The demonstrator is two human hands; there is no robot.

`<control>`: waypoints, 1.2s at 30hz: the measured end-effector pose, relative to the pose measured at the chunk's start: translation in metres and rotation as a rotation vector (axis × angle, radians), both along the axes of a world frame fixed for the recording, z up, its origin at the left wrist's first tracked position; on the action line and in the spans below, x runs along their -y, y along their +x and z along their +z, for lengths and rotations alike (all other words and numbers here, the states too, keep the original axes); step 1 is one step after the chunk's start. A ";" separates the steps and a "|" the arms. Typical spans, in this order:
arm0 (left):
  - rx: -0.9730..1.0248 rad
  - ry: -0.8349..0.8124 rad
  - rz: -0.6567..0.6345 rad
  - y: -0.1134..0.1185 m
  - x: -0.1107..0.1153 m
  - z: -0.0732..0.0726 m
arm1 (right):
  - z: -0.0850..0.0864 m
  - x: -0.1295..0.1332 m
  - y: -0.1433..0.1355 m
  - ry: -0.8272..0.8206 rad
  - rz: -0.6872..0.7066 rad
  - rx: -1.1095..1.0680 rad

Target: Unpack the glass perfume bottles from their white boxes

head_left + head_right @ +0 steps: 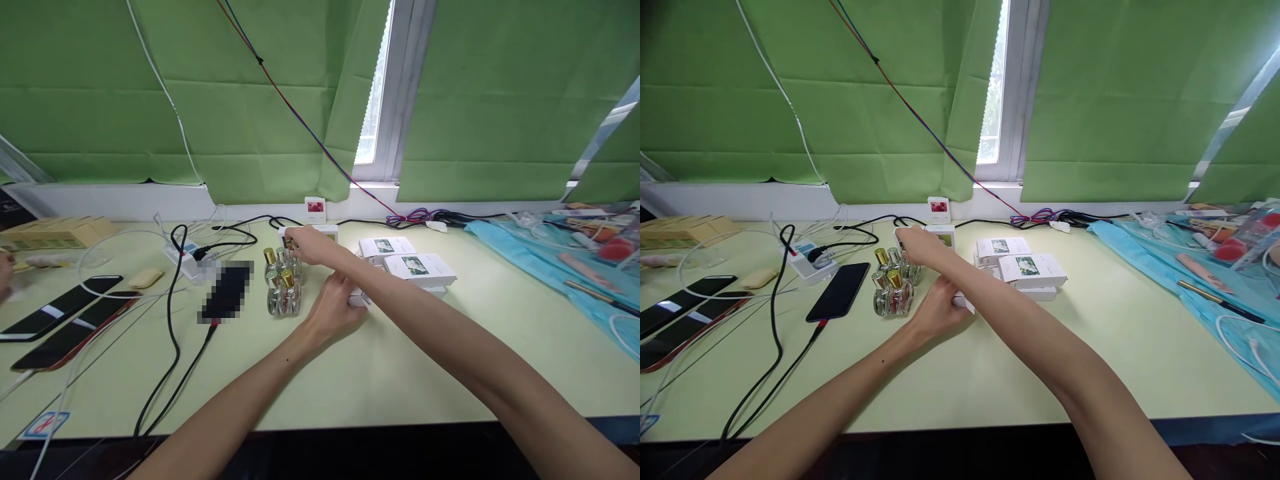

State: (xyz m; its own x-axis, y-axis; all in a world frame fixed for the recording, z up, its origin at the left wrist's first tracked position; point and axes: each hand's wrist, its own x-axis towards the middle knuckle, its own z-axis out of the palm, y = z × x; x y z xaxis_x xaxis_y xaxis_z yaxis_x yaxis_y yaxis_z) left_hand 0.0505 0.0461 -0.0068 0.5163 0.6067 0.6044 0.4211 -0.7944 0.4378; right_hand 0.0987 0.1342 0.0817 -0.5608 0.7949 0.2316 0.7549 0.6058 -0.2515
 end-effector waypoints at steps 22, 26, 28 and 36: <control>-0.019 0.008 0.061 0.000 0.001 -0.002 | 0.004 0.019 0.015 0.013 -0.109 0.079; -0.012 0.031 0.087 0.001 0.004 0.000 | 0.008 0.028 0.024 0.028 -0.182 0.129; -0.018 0.038 0.097 0.001 0.005 0.000 | 0.009 0.031 0.028 0.038 -0.221 0.150; -0.022 0.031 0.105 0.001 0.004 -0.002 | 0.012 0.039 0.037 -0.001 -0.339 0.195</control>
State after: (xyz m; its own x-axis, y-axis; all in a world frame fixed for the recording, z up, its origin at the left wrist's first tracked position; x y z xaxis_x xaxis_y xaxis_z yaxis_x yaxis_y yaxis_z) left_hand 0.0513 0.0419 -0.0093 0.4642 0.6391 0.6132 0.5116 -0.7586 0.4034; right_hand 0.1360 0.0956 0.0936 -0.2999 0.9428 0.1453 0.9458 0.3137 -0.0838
